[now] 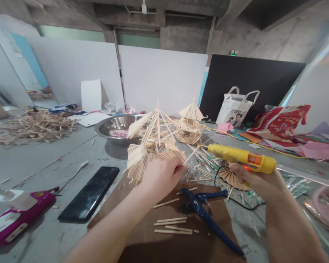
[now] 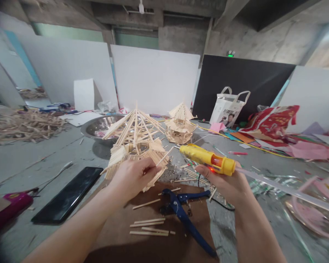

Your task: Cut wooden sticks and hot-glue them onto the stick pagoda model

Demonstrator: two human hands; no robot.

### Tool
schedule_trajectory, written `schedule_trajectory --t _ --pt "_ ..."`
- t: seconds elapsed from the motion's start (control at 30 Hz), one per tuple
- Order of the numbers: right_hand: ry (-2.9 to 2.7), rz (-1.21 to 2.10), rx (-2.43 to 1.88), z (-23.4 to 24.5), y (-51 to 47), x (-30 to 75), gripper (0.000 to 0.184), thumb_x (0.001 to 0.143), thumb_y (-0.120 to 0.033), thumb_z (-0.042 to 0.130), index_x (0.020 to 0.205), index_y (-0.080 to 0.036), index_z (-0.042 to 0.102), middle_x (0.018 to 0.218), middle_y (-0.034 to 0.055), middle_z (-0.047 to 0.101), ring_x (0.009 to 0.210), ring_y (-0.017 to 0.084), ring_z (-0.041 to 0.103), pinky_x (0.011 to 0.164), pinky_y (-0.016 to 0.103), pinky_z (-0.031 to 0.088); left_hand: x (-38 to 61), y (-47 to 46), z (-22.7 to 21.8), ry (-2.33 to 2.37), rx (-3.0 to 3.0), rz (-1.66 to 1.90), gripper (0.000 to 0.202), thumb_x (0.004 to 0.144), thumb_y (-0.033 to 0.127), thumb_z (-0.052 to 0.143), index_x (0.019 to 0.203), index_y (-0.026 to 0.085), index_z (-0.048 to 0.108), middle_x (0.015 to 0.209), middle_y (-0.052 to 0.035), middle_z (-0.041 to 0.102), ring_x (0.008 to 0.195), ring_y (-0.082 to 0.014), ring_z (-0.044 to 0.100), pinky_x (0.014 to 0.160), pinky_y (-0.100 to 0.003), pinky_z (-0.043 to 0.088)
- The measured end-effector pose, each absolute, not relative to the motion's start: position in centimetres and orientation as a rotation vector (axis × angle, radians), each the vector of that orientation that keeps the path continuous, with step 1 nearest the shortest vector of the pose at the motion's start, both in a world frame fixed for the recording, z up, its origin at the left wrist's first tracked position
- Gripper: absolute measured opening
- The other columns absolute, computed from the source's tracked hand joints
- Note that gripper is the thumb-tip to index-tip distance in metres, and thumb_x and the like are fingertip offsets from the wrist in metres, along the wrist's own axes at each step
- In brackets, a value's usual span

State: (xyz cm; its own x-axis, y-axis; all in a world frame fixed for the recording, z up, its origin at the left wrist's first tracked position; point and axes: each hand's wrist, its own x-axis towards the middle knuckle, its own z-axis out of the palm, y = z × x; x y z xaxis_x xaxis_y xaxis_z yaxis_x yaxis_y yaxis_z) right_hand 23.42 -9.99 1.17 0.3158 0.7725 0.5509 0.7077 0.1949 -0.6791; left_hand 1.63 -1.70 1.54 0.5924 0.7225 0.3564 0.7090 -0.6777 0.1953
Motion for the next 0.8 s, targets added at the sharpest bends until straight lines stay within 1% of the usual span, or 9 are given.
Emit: schedule_trajectory --t 0.1,0.2,0.3,0.43,0.53,0.7,0.8 --pt "-1.430 0.152 -1.553 1.28 -10.12 23.64 0.027 0.061 -0.043 0.058 0.065 -0.017 0.061 0.040 -0.0018 0.050 0.037 0.012 0.048 0.032 0.022 0.036 1.60 -1.64 1.48 1.238 2.769 0.651 0.035 0.078 0.039 0.032 0.062 0.018 0.054 0.049 0.0006 0.052 0.047 -0.0096 0.046 0.045 -0.022 0.024" --pt "-1.419 0.165 -1.561 1.27 -10.17 23.74 0.029 0.060 -0.045 0.058 0.066 -0.017 0.061 0.043 -0.0009 0.052 0.042 0.014 0.051 0.035 0.023 0.039 1.61 -1.57 1.33 1.232 2.764 0.654 0.035 0.079 0.040 0.032 0.062 0.018 0.054 0.050 0.0001 0.052 0.048 -0.0098 0.046 0.046 -0.022 0.026" --pt "-1.410 0.190 -1.564 1.21 -10.15 23.77 0.028 0.060 -0.044 0.058 0.068 -0.017 0.062 0.046 -0.0005 0.054 0.045 0.014 0.053 0.036 0.022 0.040 1.65 -1.55 1.23 1.238 2.767 0.655 0.034 0.078 0.039 0.033 0.063 0.018 0.055 0.051 0.0000 0.053 0.049 -0.0102 0.047 0.047 -0.022 0.026" --pt "-1.416 0.187 -1.538 1.10 -10.09 23.79 0.027 0.060 -0.042 0.059 0.072 -0.018 0.062 0.048 -0.0003 0.054 0.046 0.014 0.053 0.034 0.021 0.038 1.71 -1.58 1.28 1.250 2.767 0.656 0.034 0.078 0.039 0.033 0.063 0.018 0.055 0.051 0.0002 0.053 0.049 -0.0105 0.047 0.047 -0.023 0.026" --pt "-1.411 0.182 -1.522 1.04 -10.07 23.79 0.025 0.060 -0.041 0.059 0.071 -0.018 0.062 0.049 0.0002 0.055 0.047 0.014 0.053 0.034 0.020 0.037 1.72 -1.60 1.29 1.248 2.761 0.659 0.034 0.078 0.040 0.033 0.062 0.018 0.054 0.052 0.0002 0.054 0.049 -0.0104 0.048 0.047 -0.023 0.027" --pt "-1.382 0.218 -1.543 1.02 -10.16 23.71 0.025 0.060 -0.041 0.059 0.066 -0.017 0.061 0.043 -0.0014 0.051 0.039 0.012 0.049 0.031 0.020 0.035 1.73 -1.63 1.16 1.287 2.741 0.667 0.035 0.078 0.040 0.033 0.063 0.017 0.055 0.052 -0.0002 0.055 0.048 -0.0094 0.047 0.047 -0.022 0.026" --pt "-1.360 0.202 -1.526 0.95 -10.17 23.59 0.025 0.059 -0.041 0.060 0.066 -0.018 0.060 0.041 -0.0028 0.048 0.037 0.011 0.047 0.032 0.021 0.036 1.68 -1.63 1.19 1.299 2.730 0.699 0.036 0.079 0.040 0.031 0.063 0.017 0.055 0.052 -0.0001 0.055 0.046 -0.0087 0.045 0.046 -0.021 0.024"
